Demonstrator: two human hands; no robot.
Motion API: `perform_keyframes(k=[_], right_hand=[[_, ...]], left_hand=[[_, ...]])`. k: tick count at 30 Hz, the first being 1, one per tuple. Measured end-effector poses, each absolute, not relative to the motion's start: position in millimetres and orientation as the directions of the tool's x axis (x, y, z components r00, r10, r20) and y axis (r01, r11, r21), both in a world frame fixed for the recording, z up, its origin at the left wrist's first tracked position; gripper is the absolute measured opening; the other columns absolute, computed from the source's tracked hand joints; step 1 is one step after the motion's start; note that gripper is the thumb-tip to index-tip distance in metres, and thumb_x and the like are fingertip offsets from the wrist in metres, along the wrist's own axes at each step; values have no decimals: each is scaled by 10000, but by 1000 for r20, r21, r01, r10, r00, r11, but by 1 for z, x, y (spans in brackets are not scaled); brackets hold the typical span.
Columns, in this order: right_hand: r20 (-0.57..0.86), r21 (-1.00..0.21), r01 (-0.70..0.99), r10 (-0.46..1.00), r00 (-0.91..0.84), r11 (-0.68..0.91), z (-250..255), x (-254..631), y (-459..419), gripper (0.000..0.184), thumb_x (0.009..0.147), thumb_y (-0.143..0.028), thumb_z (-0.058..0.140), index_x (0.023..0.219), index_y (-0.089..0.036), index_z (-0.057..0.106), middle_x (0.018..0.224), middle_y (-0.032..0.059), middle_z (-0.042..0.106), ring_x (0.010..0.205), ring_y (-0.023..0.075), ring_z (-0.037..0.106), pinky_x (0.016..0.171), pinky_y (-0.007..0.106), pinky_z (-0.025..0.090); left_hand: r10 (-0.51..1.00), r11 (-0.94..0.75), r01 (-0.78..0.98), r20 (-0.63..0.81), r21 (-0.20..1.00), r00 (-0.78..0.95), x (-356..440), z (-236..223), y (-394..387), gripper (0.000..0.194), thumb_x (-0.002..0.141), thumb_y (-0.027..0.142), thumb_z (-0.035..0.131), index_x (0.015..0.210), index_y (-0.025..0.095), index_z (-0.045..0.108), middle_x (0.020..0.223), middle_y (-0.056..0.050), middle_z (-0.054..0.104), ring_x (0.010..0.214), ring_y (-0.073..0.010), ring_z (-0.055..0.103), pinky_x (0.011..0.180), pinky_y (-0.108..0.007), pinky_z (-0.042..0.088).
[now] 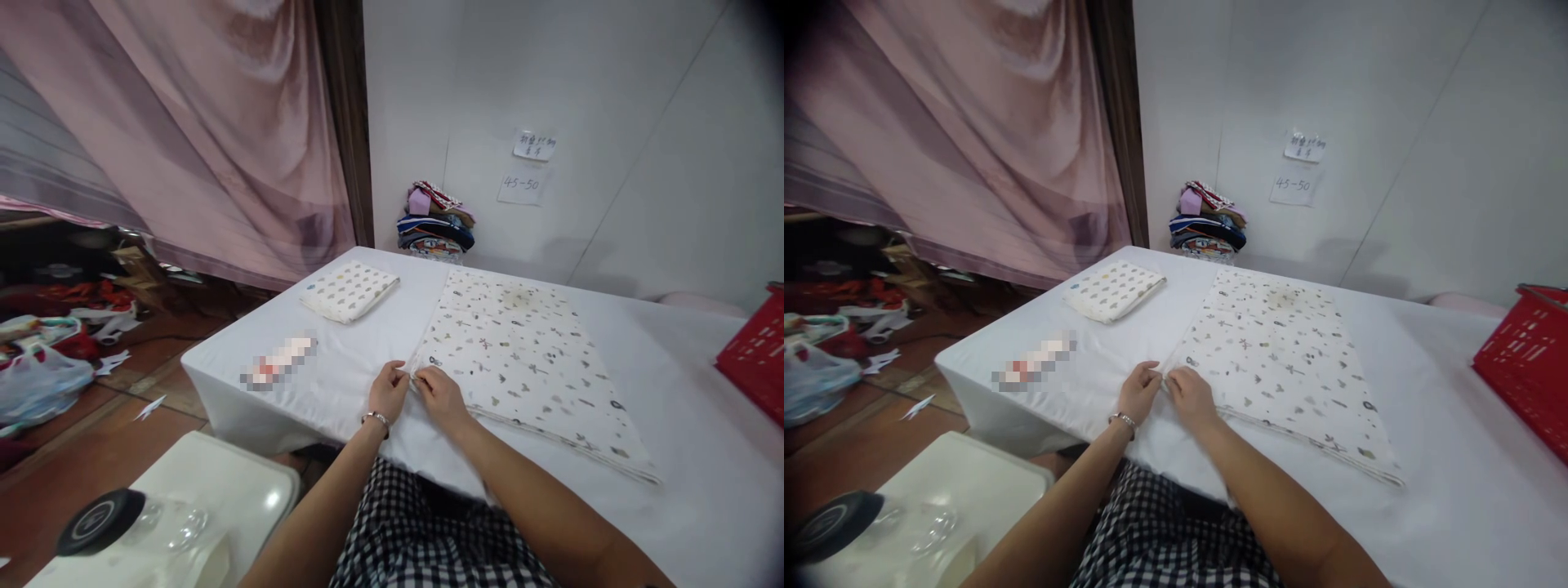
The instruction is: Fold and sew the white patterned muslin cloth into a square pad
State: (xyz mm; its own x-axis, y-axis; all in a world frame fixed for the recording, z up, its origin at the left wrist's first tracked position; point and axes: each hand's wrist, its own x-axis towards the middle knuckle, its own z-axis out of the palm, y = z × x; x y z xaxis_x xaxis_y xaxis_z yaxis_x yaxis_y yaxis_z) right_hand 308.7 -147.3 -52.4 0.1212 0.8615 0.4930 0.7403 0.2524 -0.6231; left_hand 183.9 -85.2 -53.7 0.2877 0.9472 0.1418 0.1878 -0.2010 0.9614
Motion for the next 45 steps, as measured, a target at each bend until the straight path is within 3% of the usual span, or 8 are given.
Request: perform_keyframes(k=[8,15,22,28,34,45], right_hand=[[459,-650,721,881,118,242,-49,308,-150,153,854,-347,516,884,-203,558,859,26,575,817,168,518,734,303,420],[372,-781,604,894,248,158,-58,313,-144,113,782,-306,551,831,-211,589,765,-10,571,689,142,504,642,272,404],[304,-887,439,896,325,141,-59,314,-143,122,771,-321,549,780,-218,613,728,-16,605,685,153,536,639,277,424],[453,-735,635,869,198,239,-56,311,-148,113,832,-271,493,820,-214,590,791,6,590,762,157,530,701,294,426],[501,-600,751,861,85,275,-53,307,-151,99,864,-246,474,862,-199,561,855,35,586,820,171,517,742,307,422],[470,-699,664,870,149,265,-55,310,-150,132,859,-240,464,837,-208,590,810,24,600,777,158,534,714,303,433]], left_hand=[[942,-95,5,88,995,322,184,-52,-87,303,685,266,536,979,196,513,671,30,636,625,-128,584,640,-251,435],[931,-127,55,100,990,350,184,-54,-87,382,645,201,583,1021,194,516,701,30,644,625,-110,570,640,-241,427],[940,-148,59,122,987,320,185,-60,-83,350,667,228,581,1009,190,513,701,30,636,610,-107,560,613,-239,429],[954,-140,84,111,987,279,183,-60,-82,338,661,236,586,989,194,517,700,22,648,621,-121,574,609,-248,434],[953,-134,69,110,989,284,183,-56,-85,303,703,280,561,990,192,524,673,29,643,632,-126,589,650,-259,442],[928,-152,16,137,988,348,185,-64,-81,353,682,352,610,984,189,525,710,15,617,636,-115,558,637,-249,432]])
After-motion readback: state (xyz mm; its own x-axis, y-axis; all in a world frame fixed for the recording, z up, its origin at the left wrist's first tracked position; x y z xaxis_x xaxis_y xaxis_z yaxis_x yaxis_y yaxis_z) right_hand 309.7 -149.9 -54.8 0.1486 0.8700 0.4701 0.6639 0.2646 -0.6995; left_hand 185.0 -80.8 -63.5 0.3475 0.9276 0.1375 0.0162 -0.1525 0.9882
